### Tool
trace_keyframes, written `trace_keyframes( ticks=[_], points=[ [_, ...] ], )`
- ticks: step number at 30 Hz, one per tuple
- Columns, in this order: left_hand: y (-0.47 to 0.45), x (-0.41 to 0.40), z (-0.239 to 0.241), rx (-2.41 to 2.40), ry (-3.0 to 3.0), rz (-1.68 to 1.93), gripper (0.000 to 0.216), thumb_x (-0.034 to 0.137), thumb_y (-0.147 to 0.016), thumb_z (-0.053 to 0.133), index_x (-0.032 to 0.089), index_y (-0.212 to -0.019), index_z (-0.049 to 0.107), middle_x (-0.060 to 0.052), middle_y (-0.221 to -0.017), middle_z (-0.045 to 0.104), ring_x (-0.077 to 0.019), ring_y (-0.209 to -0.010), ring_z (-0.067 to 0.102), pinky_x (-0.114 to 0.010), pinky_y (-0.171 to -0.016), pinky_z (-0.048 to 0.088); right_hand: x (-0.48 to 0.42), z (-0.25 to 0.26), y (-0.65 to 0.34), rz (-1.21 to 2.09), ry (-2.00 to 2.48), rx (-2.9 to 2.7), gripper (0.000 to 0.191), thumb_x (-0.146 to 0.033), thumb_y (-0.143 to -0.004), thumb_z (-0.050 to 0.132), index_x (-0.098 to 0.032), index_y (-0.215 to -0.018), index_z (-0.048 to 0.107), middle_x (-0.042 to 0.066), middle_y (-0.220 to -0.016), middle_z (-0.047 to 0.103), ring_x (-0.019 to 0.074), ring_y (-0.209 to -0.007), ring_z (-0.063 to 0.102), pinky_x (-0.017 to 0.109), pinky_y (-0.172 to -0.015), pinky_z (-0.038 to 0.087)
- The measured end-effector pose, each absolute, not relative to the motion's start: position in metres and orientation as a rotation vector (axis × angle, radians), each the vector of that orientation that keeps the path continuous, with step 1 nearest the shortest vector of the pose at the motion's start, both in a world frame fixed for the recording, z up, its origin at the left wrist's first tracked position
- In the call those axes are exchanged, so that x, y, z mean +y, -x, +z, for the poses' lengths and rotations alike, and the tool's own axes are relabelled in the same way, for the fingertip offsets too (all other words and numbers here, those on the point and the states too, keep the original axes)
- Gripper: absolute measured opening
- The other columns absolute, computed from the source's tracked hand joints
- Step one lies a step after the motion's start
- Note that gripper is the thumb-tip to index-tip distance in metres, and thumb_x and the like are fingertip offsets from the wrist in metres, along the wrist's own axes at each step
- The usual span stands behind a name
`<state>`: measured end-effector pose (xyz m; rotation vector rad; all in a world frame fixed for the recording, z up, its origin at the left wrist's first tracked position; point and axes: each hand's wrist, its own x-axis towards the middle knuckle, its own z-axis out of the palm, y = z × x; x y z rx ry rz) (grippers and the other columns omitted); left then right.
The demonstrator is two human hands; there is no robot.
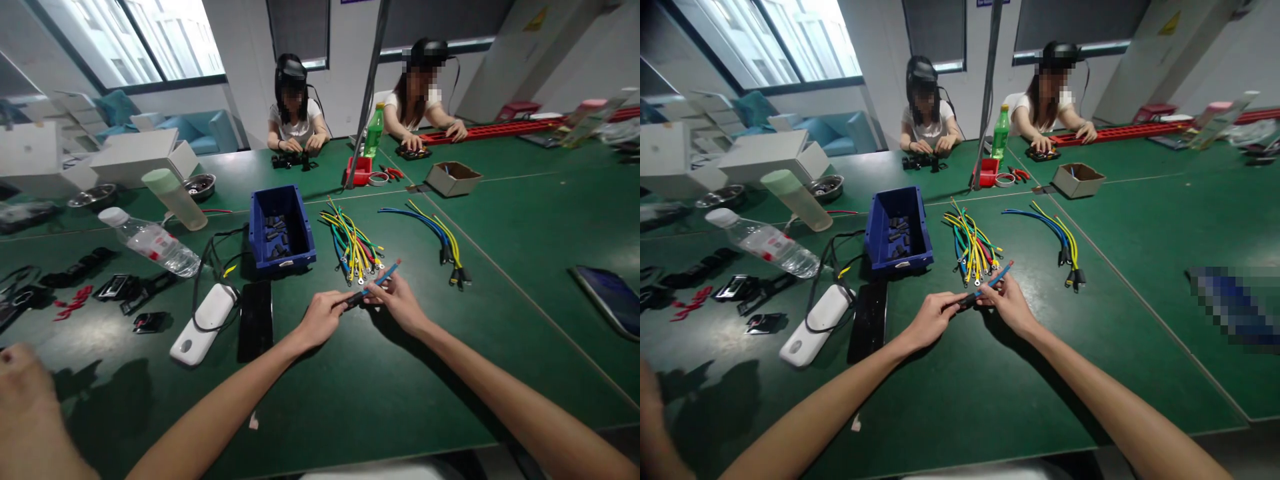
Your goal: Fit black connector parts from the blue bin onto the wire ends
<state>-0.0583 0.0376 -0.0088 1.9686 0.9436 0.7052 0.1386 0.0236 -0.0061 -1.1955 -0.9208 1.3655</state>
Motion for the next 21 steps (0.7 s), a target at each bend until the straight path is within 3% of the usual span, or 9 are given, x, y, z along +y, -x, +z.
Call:
trace_keyframes(
  ticks=[9,21],
  points=[
    [0.054,0.035,0.001,0.998,-1.947,0.643,0.032,0.022,-0.092,0.047,0.019,-0.119,0.064,-0.005,-0.088,0.068,-0.0157,-0.079,0.059,-0.025,-0.073,0.042,0.025,-0.011,-0.145,1.405,1.107,-0.906,0.041,-0.036,-0.071,0.071,-0.023,-0.098,0.043,-0.004,-0.076,0.061,0.0152,-0.066,0.067,0.034,-0.064,0.059],
    [0.053,0.036,0.003,0.958,-1.915,0.63,0.033,0.026,-0.091,0.049,0.022,-0.122,0.062,-0.008,-0.098,0.07,-0.0173,-0.087,0.061,-0.027,-0.079,0.045,0.028,-0.015,-0.147,1.452,1.087,-0.907,0.047,-0.037,-0.072,0.07,-0.022,-0.106,0.042,-0.005,-0.075,0.057,0.013,-0.064,0.065,0.03,-0.061,0.058]
  ],
)
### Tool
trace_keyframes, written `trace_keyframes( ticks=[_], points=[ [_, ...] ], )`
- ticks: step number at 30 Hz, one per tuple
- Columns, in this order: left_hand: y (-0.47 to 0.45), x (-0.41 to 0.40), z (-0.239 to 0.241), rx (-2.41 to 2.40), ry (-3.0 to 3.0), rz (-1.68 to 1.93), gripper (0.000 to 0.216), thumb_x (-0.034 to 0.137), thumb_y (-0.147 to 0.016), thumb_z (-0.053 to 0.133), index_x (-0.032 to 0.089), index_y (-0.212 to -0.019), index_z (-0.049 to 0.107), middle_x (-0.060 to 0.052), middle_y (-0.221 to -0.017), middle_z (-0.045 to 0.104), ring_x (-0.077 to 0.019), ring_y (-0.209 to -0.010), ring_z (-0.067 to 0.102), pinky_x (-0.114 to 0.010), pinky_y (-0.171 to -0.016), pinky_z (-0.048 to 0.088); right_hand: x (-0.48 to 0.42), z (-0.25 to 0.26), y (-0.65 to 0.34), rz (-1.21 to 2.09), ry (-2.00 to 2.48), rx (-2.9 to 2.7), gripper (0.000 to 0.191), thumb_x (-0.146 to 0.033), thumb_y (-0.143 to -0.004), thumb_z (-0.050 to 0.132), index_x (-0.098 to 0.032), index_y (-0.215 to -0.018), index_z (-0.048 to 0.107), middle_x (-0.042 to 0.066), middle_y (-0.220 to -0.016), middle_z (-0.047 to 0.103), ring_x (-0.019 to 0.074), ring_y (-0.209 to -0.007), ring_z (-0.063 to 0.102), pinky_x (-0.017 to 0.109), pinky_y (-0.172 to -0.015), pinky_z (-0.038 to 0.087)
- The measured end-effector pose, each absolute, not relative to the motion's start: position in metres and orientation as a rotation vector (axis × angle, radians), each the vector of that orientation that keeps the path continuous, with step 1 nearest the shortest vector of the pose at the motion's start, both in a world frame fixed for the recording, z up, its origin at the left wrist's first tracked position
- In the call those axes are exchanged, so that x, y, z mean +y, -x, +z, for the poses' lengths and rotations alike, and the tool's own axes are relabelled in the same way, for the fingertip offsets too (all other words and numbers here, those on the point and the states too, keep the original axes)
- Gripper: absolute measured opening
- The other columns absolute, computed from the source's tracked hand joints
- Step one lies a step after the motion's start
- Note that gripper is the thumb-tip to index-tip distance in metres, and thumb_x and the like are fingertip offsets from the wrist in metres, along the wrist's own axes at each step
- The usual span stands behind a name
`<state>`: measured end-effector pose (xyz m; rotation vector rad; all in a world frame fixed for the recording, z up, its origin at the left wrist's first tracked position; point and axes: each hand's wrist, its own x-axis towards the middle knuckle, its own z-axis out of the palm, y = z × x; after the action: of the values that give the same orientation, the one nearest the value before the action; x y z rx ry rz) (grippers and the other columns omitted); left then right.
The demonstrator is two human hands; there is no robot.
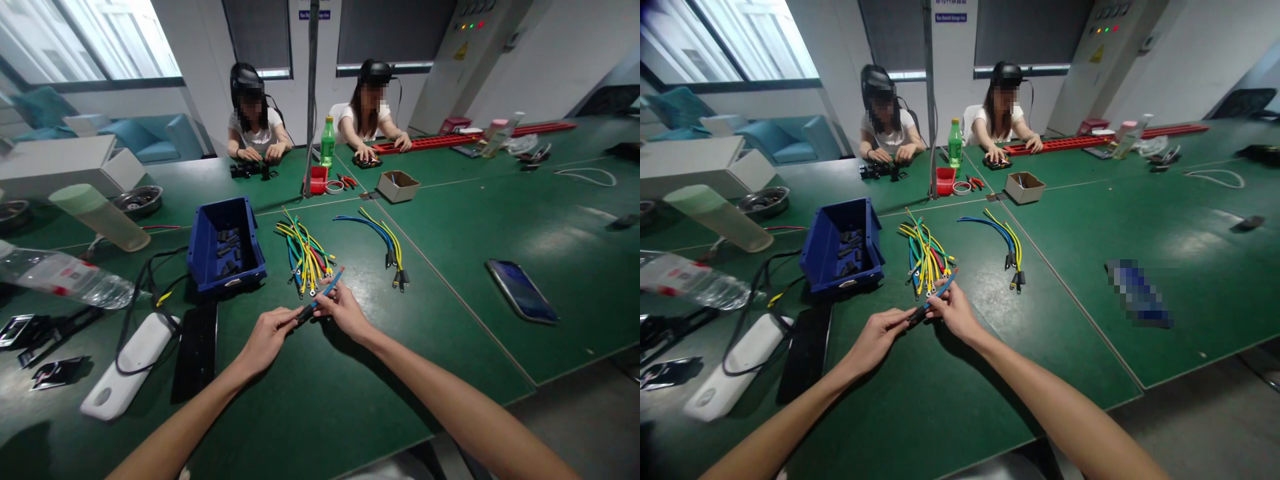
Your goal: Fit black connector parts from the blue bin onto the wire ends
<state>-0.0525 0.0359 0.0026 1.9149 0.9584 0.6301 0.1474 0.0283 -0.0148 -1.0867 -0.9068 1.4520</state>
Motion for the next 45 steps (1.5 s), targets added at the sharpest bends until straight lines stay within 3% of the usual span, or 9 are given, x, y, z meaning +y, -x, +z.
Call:
trace_keyframes(
  ticks=[23,29,36,40,45],
  points=[
    [0.053,0.032,-0.004,1.072,-1.857,0.712,0.03,0.032,-0.088,0.056,0.021,-0.113,0.068,-0.004,-0.082,0.069,-0.0145,-0.071,0.058,-0.025,-0.066,0.044,0.032,-0.018,-0.15,1.438,1.039,-0.924,0.057,-0.032,-0.073,0.068,-0.025,-0.12,0.038,-0.004,-0.076,0.058,0.0131,-0.065,0.063,0.031,-0.062,0.057],
    [0.054,0.028,0.001,1.13,-1.882,1.048,0.018,0.026,-0.085,0.058,0.017,-0.088,0.073,-0.005,-0.083,0.072,-0.016,-0.076,0.066,-0.025,-0.07,0.05,0.032,-0.009,-0.158,1.287,1.093,-0.929,0.062,-0.034,-0.077,0.063,-0.027,-0.128,0.03,-0.003,-0.077,0.06,0.0143,-0.067,0.063,0.03,-0.06,0.055],
    [0.073,0.072,0.054,1.512,-2.076,1.478,0.022,0.028,-0.085,0.054,0.016,-0.096,0.069,-0.003,-0.08,0.072,-0.014,-0.067,0.064,-0.024,-0.067,0.049,0.034,0.004,-0.176,1.129,1.153,-0.947,0.072,-0.038,-0.076,0.064,-0.027,-0.137,0.027,-0.003,-0.074,0.059,0.0145,-0.063,0.06,0.029,-0.056,0.052],
    [0.094,0.12,0.079,1.861,-2.178,1.357,0.026,0.031,-0.085,0.05,0.016,-0.096,0.069,-0.005,-0.082,0.072,-0.0172,-0.073,0.066,-0.026,-0.072,0.049,0.036,0.012,-0.186,1.012,1.203,-0.963,0.072,-0.039,-0.078,0.061,-0.027,-0.142,0.03,-0.003,-0.071,0.057,0.012,-0.059,0.055,0.024,-0.052,0.047],
    [0.105,0.164,0.066,2.156,-2.247,0.8,0.031,0.034,-0.085,0.048,0.019,-0.104,0.067,-0.01,-0.099,0.07,-0.0257,-0.093,0.065,-0.034,-0.084,0.048,0.038,0.019,-0.208,0.889,1.303,-0.995,0.069,-0.043,-0.075,0.062,-0.022,-0.138,0.043,0.0,-0.073,0.057,0.0123,-0.061,0.052,0.023,-0.049,0.042]
  ],
)
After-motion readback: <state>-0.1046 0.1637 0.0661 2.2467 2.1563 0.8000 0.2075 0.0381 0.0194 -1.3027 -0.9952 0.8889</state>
